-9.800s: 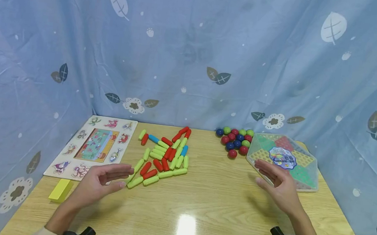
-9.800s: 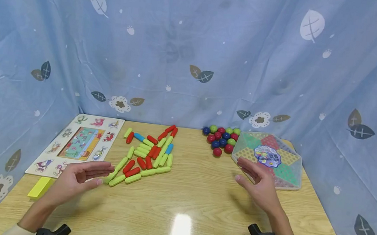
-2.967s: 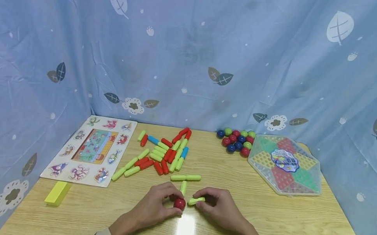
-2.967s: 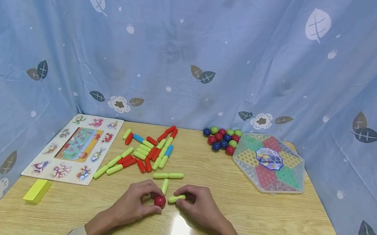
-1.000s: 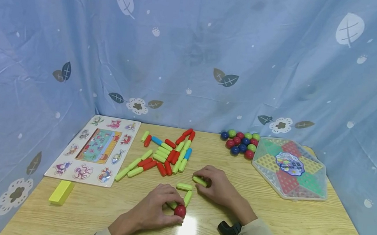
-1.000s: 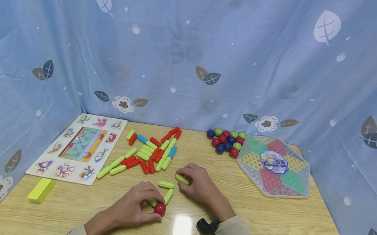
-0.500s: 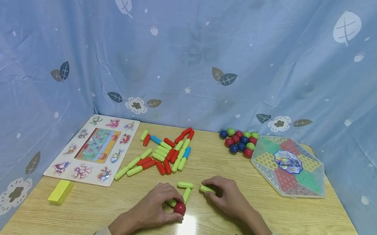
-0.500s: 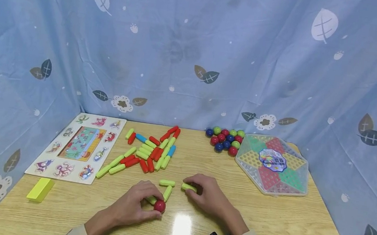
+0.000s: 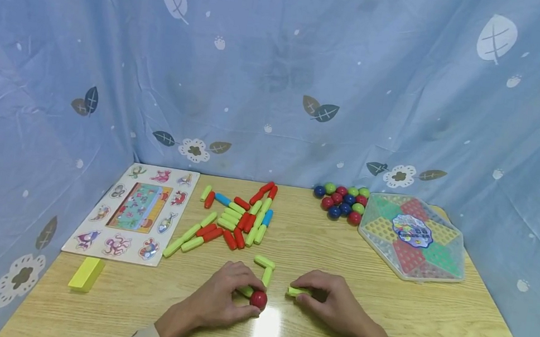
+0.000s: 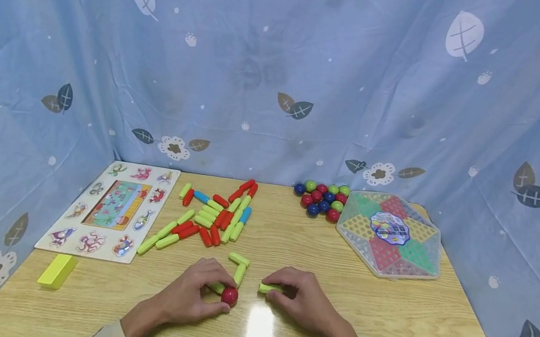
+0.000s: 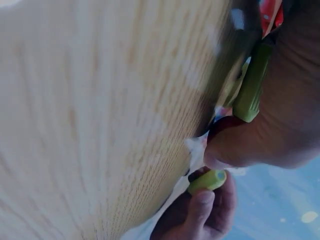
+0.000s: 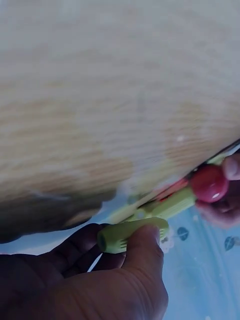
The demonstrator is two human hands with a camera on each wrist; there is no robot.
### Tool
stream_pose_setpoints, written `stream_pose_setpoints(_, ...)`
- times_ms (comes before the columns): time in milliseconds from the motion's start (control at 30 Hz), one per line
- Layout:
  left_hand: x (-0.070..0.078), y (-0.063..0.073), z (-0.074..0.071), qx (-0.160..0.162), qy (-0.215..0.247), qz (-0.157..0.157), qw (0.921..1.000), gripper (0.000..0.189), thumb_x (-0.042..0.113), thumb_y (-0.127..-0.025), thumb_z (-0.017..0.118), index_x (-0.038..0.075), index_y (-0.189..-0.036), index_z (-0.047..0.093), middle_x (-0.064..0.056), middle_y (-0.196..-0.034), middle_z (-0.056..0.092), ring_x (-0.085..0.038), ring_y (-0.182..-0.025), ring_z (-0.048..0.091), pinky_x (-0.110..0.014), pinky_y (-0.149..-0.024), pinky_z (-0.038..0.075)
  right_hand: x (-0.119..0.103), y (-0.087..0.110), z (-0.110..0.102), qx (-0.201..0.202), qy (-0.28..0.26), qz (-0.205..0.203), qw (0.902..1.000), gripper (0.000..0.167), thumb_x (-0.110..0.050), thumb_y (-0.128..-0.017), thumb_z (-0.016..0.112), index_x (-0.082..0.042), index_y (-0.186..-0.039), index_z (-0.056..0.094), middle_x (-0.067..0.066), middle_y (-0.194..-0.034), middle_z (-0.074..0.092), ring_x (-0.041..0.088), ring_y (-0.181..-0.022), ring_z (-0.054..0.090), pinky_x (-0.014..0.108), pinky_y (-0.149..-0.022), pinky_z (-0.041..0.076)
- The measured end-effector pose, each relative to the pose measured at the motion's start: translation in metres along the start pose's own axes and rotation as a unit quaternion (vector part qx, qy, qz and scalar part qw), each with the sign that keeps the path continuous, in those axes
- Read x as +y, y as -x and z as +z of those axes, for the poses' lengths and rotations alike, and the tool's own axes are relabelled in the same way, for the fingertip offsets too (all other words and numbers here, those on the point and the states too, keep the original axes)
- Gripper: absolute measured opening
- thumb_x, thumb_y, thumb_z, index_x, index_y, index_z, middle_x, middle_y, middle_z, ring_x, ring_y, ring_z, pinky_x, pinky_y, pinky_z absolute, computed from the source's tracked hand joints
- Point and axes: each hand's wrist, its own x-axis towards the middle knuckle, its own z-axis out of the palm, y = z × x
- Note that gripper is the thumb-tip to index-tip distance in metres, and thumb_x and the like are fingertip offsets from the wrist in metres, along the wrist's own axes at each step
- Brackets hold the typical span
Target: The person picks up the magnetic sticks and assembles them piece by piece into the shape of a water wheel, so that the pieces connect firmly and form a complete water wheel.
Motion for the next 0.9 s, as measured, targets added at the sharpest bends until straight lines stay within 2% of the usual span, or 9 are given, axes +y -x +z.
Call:
stream_pose_setpoints(133,0.001,0.0,-0.001,0.001,0.009,-0.014,0.9999,0.034,0.034,-0.085,0.095,0.031,-0.115,0.079,0.023,-0.11,0.072,0.0,-0.108,0.063,-0.032,-0.095,0.05,-0.005,-0.002,0.008,-0.016,-0.013,-0.001,0.9998,0.018,-0.019,-0.102,0.08,-0.021,-0.119,0.08,-0.007,-0.114,0.081,0.011,-0.107,0.076,0.029,-0.096,0.061)
stream_pose_setpoints(467,0.001,0.0,-0.001,-0.002,0.009,-0.009,0.9999,0.034,0.036,-0.086,0.096,0.03,-0.115,0.08,0.021,-0.11,0.072,0.001,-0.106,0.063,-0.031,-0.094,0.05,-0.009,-0.016,0.027,-0.035,-0.02,-0.021,0.999,0.017,-0.017,-0.101,0.081,-0.022,-0.117,0.08,-0.01,-0.115,0.08,0.007,-0.108,0.074,0.029,-0.096,0.061)
stream_pose_setpoints(800,0.0,0.0,-0.001,0.005,0.003,-0.002,1.0,0.033,0.037,-0.085,0.096,0.03,-0.113,0.08,0.021,-0.109,0.073,0.001,-0.105,0.064,-0.031,-0.094,0.051,-0.01,-0.02,0.032,-0.023,-0.02,-0.036,0.9989,0.018,-0.014,-0.1,0.081,-0.024,-0.115,0.08,-0.01,-0.113,0.08,0.009,-0.107,0.075,0.03,-0.095,0.061)
stream_pose_setpoints(900,0.0,0.001,-0.002,0.005,-0.001,0.005,1.0,0.033,0.039,-0.085,0.096,0.03,-0.113,0.08,0.022,-0.108,0.073,0.001,-0.105,0.064,-0.031,-0.095,0.052,-0.008,-0.022,0.031,-0.025,-0.039,-0.029,0.9985,0.016,-0.014,-0.101,0.081,-0.021,-0.116,0.08,-0.007,-0.113,0.081,0.01,-0.107,0.076,0.03,-0.095,0.061)
